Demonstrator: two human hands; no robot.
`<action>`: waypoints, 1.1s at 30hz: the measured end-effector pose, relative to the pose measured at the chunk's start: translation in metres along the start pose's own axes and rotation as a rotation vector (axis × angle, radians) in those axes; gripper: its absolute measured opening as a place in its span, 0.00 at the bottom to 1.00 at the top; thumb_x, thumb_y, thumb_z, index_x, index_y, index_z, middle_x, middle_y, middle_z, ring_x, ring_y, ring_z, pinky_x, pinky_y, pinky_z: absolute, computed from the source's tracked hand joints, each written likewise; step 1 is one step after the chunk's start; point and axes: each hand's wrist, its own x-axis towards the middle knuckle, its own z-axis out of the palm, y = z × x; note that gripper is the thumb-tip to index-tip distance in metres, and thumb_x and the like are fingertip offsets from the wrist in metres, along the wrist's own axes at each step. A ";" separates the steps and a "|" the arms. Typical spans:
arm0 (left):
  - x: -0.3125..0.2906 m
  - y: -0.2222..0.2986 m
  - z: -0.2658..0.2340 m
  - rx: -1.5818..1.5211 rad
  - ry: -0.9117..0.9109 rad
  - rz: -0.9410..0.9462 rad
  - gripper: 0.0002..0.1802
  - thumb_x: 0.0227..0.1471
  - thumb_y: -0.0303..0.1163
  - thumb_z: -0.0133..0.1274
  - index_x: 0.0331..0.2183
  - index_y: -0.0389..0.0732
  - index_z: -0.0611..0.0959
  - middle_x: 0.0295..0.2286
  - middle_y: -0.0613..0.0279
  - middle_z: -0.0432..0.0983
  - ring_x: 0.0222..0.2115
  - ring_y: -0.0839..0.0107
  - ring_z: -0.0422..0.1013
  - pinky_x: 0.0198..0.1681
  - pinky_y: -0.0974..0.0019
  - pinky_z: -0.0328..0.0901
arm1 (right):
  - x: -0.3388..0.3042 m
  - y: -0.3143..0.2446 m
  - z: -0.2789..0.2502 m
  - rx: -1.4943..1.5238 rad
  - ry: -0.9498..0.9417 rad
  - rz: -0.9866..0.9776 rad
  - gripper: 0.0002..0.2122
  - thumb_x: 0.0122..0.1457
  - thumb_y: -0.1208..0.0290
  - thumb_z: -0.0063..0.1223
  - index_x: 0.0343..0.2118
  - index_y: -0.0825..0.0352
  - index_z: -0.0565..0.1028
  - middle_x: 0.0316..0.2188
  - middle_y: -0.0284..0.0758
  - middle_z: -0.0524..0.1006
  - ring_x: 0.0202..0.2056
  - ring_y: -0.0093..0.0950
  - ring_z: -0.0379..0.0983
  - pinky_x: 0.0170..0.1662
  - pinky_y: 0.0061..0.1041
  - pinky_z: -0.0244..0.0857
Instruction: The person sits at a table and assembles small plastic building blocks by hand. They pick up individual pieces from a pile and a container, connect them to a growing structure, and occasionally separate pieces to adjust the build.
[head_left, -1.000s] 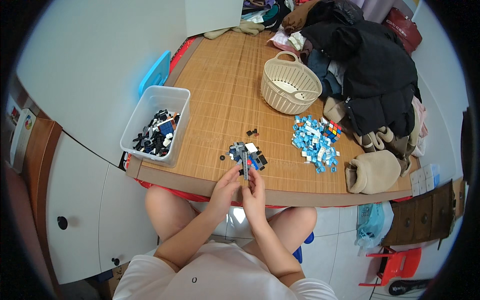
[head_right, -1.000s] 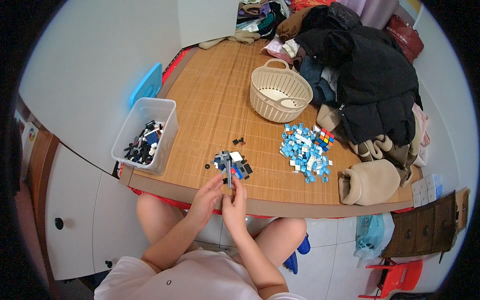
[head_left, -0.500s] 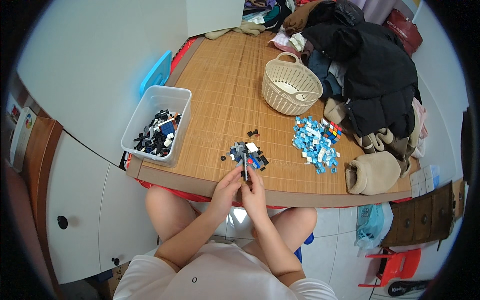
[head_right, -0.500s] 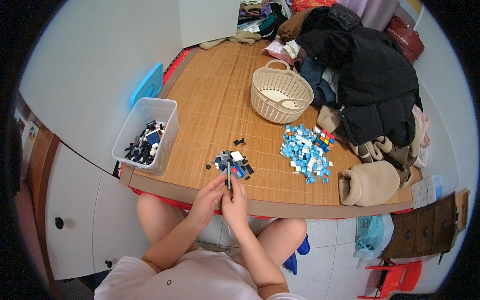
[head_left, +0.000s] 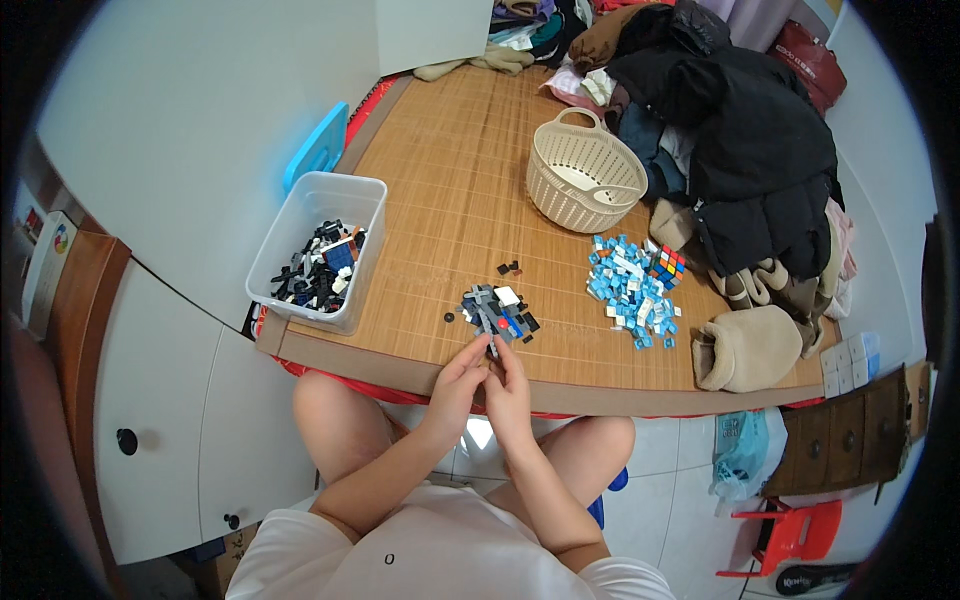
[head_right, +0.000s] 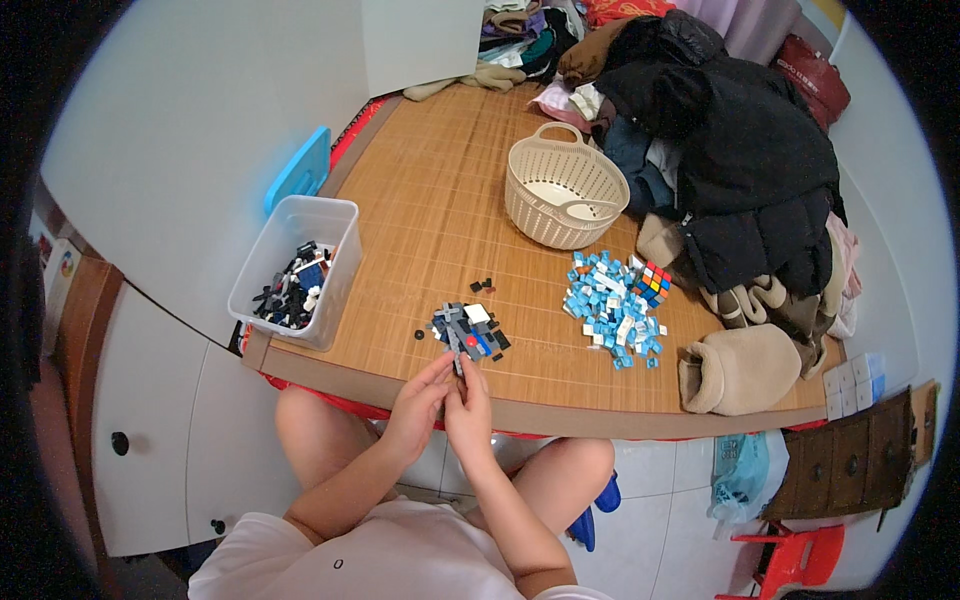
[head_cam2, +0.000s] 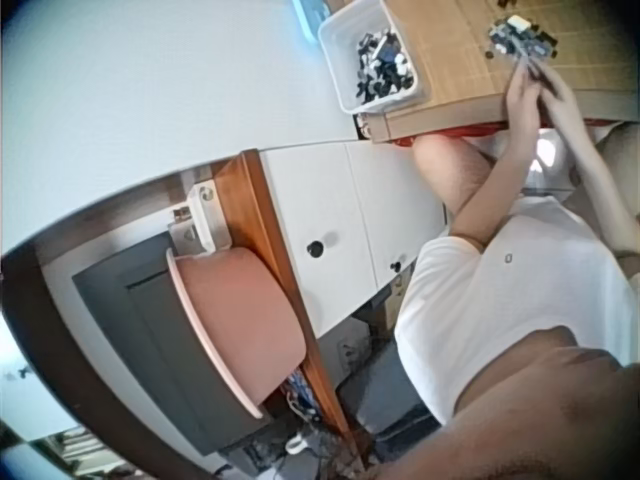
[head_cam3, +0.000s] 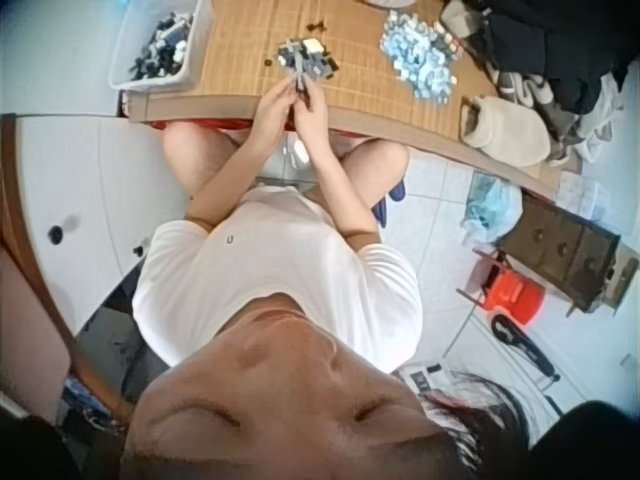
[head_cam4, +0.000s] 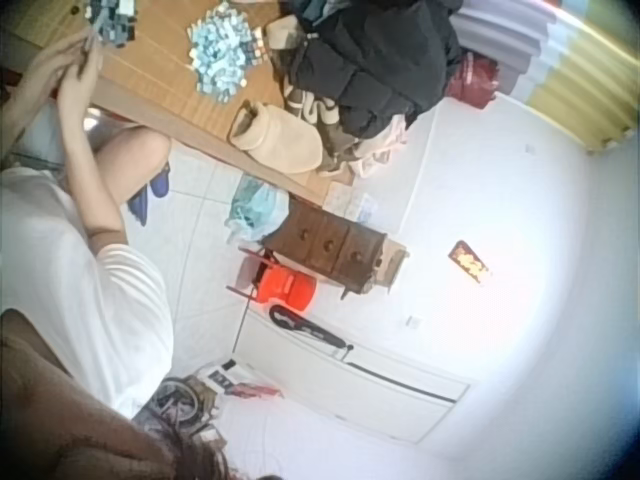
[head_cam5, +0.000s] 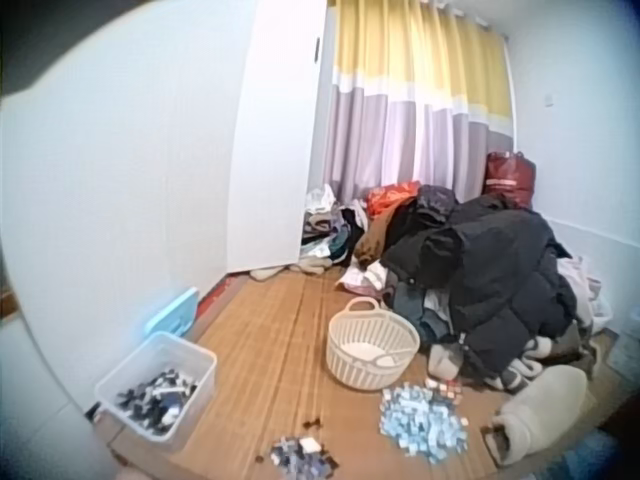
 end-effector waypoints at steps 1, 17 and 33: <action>-0.001 0.001 0.000 -0.003 0.001 -0.023 0.28 0.50 0.19 0.36 0.54 0.29 0.57 0.53 0.49 0.56 0.54 0.67 0.54 0.57 0.67 0.50 | -0.002 -0.005 0.001 0.006 0.000 0.000 0.23 0.52 0.85 0.38 0.54 0.71 0.60 0.51 0.41 0.61 0.48 0.29 0.63 0.50 0.22 0.57; -0.024 0.051 0.015 -0.003 -0.036 0.143 0.28 0.51 0.19 0.36 0.55 0.31 0.56 0.56 0.51 0.51 0.56 0.68 0.51 0.57 0.67 0.49 | -0.010 -0.060 0.021 0.195 -0.102 -0.041 0.24 0.52 0.88 0.36 0.55 0.70 0.59 0.54 0.37 0.58 0.49 0.23 0.61 0.51 0.20 0.56; -0.041 0.145 -0.031 0.040 0.217 0.479 0.26 0.52 0.22 0.37 0.54 0.31 0.60 0.55 0.52 0.53 0.58 0.66 0.47 0.59 0.66 0.44 | 0.012 -0.114 0.125 0.194 -0.449 -0.235 0.22 0.55 0.83 0.39 0.54 0.70 0.59 0.56 0.40 0.55 0.56 0.28 0.54 0.56 0.25 0.52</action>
